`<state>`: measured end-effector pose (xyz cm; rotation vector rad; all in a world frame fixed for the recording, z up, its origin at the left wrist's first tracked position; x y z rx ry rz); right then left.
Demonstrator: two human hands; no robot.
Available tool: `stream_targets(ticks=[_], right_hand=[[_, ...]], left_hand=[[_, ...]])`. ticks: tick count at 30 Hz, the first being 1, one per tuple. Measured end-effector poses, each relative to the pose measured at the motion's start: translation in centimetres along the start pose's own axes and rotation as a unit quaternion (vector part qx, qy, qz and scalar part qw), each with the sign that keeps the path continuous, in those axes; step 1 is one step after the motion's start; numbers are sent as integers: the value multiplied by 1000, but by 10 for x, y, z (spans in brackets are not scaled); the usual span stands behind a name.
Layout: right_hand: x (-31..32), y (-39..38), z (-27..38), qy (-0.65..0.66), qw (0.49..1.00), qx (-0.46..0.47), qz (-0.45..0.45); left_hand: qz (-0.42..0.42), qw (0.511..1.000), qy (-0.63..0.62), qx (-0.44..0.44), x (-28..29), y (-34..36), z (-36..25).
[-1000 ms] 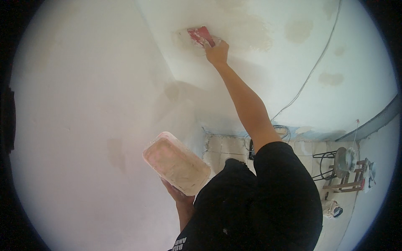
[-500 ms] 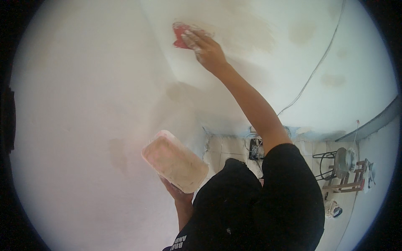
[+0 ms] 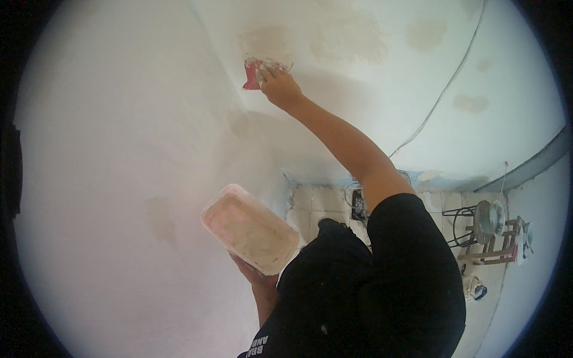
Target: The person applies plaster to a wall and ceiling using a putty knife and a plastic container, then mixes more plaster by adding water to the container and stirring it.
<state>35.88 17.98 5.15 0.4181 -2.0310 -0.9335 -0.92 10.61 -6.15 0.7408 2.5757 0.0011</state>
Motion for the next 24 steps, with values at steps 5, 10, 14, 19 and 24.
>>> stream_targets(ticks=[5,10,14,19,24], right_hand=[[5,-9,-13,205,943,-129,226],[42,12,-39,86,986,-60,-129],[34,28,-31,-11,992,-44,-117],[-5,9,-4,-25,998,-48,-30],[-26,-21,26,187,915,-131,334]], left_hand=[[14,992,-117,33,-3,5,-2],[27,998,37,-47,-1,4,-5],[46,999,-14,13,-15,4,-16],[13,973,-197,116,-16,1,-5],[28,996,-78,40,-10,2,-2]])
Point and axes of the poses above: each hand's wrist, its own y-axis towards the middle knuckle, its own x-axis out of the back of the hand, z = x × y, the point moved 3 cm from there along y, towards the middle knuckle, and after that the axes turned 1 degree about y, right-handed, at the moved point
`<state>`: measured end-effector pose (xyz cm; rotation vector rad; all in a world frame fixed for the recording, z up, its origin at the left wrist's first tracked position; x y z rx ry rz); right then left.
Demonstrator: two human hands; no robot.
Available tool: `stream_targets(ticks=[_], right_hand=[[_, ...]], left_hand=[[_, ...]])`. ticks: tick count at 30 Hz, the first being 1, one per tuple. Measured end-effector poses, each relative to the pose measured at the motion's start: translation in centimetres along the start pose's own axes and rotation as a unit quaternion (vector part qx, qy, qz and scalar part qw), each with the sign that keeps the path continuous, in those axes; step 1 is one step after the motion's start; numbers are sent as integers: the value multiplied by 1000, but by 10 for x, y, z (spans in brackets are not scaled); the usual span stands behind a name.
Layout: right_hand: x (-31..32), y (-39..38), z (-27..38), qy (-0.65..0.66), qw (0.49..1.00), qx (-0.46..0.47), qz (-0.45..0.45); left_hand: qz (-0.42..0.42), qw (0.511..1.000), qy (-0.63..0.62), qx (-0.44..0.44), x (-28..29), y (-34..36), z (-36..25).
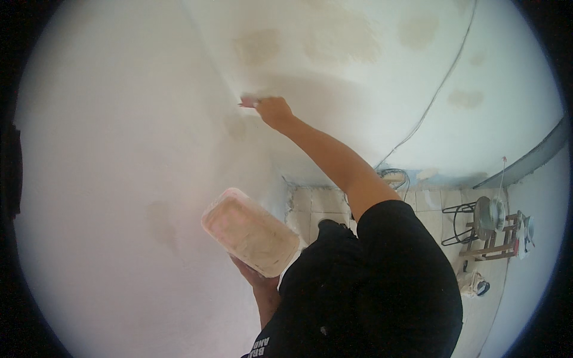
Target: The person applies plaster to a wall and ceiling using a putty knife and a plastic container, then mixes more plaster by adding water to the container and stirring it.
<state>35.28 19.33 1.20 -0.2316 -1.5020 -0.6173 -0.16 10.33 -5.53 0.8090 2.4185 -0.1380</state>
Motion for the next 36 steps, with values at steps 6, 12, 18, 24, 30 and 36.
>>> stream_targets(ticks=[6,12,18,24,30,36], right_hand=[[-11,-92,-33,182,975,-22,-129],[75,-169,-77,209,955,-106,-181],[168,-212,-24,206,975,43,-70],[174,-221,22,234,964,117,49],[155,-204,19,274,951,100,99],[140,-181,2,338,926,98,138]], left_hand=[[1,986,140,-94,-19,5,-25],[38,998,-48,12,-33,21,-21],[68,996,-49,17,-39,41,6],[73,951,-259,153,-37,47,30],[60,977,-177,108,-57,54,36],[70,997,18,18,-62,76,51]])
Point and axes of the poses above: each hand's wrist, its own y-axis towards the middle knuckle, its own x-axis out of the back of the hand, z = x × y, the point moved 3 cm from there along y, towards the middle knuckle, and after that the axes turned 1 degree about y, right-handed, at the moved point
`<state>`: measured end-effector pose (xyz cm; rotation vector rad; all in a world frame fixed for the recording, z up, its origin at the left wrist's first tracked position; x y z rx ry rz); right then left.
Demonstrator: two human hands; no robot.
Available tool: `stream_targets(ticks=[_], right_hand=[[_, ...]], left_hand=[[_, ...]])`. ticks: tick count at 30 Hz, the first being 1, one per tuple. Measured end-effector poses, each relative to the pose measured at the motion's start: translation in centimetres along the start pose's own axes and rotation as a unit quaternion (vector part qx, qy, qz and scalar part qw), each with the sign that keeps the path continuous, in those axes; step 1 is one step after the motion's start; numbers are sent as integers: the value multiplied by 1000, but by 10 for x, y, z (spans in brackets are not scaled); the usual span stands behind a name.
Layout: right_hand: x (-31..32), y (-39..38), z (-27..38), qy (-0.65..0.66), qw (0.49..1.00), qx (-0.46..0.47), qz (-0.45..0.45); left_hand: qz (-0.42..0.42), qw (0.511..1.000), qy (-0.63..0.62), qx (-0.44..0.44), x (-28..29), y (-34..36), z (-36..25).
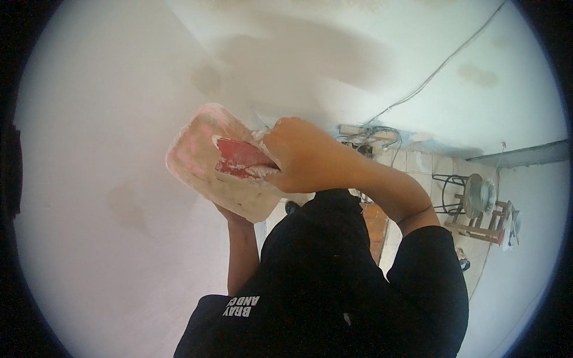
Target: The person applies plaster to a wall and ceiling using a putty knife and a plastic container, then mixes more plaster by adding water to the container and stirring it.
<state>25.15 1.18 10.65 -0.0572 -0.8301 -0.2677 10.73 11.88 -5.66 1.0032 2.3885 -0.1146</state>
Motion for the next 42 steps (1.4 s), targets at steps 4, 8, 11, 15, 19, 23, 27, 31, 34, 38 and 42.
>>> stream_targets(ticks=[4,8,11,15,19,23,27,31,34,38,42], right_hand=[[0,3,-20,46,998,-11,40],[5,3,-35,174,984,7,37],[5,13,-54,245,968,11,45],[-15,15,-52,327,940,-50,88],[-17,16,-66,387,917,-86,49],[-24,30,-89,538,833,-127,-11],[-23,69,-99,262,842,402,-247],[-49,126,-106,866,483,-126,-10],[-38,148,-97,917,391,-71,-9],[-38,158,-101,947,310,-79,-18],[-38,162,-110,956,282,-75,-23]], left_hand=[[-22,983,-173,59,-30,12,-7],[-31,993,-114,30,-36,9,-3],[-49,998,37,-32,-32,11,6],[-99,982,-154,37,-2,-4,8],[-113,978,-172,31,2,-14,11],[-135,967,188,-108,-2,-26,16],[-150,973,-174,33,-13,-24,16],[-153,985,-83,17,-9,-24,17],[-155,988,-25,-13,-10,-23,17],[-186,975,-125,-1,-7,-23,17],[-174,981,-84,-14,8,-28,24]])
Point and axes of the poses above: each hand's wrist, its own y-axis towards the middle knuckle, its own x-axis out of the back of the hand, z = x × y, the point moved 3 cm from there along y, towards the middle knuckle, and after that the axes turned 1 degree about y, right-handed, at the moved point
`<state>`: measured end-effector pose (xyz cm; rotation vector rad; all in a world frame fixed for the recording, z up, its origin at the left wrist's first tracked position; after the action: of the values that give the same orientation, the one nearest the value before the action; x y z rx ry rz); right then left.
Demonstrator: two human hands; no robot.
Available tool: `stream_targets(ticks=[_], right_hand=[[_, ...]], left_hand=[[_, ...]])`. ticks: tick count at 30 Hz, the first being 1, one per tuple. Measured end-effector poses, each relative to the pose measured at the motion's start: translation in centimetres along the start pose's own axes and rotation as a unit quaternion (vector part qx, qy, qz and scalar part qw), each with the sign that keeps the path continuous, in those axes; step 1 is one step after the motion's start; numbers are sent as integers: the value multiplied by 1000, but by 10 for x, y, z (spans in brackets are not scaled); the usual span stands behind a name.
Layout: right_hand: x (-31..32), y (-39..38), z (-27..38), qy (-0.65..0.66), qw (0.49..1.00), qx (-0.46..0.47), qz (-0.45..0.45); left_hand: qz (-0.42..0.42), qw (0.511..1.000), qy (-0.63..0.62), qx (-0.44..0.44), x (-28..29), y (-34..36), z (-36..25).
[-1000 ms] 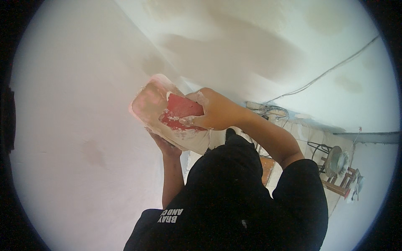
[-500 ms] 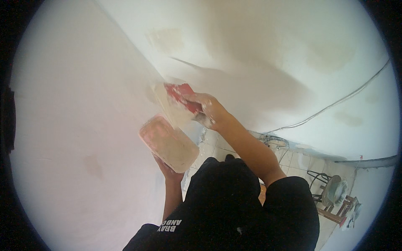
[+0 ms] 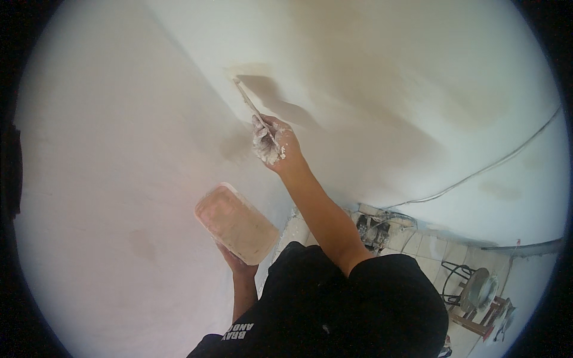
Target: The person applies plaster to a wall and ceiling using a putty knife and a plastic container, then mixes more plaster by adding water to the container and stirring it.
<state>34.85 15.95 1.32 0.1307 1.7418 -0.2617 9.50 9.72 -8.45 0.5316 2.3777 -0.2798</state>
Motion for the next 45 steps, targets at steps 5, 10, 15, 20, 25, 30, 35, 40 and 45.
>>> stream_targets(ticks=[5,10,15,20,25,30,35,40,45], right_hand=[[2,10,13,54,995,-44,65],[0,3,28,176,973,-86,123],[50,-67,43,78,993,-59,69],[20,-106,24,-280,928,153,-192],[-89,-105,21,-830,111,545,55],[-106,-83,7,-849,-42,515,110],[-70,-47,3,-844,-201,489,90],[-54,-23,13,-838,-299,454,36],[-28,-21,14,-864,-312,394,28]], left_hand=[[-14,1000,-22,5,6,3,3],[-32,998,44,-26,-11,-2,-19],[-72,996,-47,11,-15,-9,-21],[-11,1000,23,-4,-17,-9,-18],[-23,993,-89,75,3,-4,-8],[23,989,-127,77,3,5,1],[44,984,-149,89,21,6,16],[88,996,-24,5,14,7,-5],[99,995,-23,-9,2,5,-24]])
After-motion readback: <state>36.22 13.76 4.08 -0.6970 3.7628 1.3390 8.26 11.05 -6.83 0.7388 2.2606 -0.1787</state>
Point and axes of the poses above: each hand's wrist, its own y-axis towards the middle knuckle, its own x-axis out of the back of the hand, z = x × y, the point moved 3 cm from there along y, towards the middle knuckle, and after that the axes turned 1 degree about y, right-handed, at the moved point
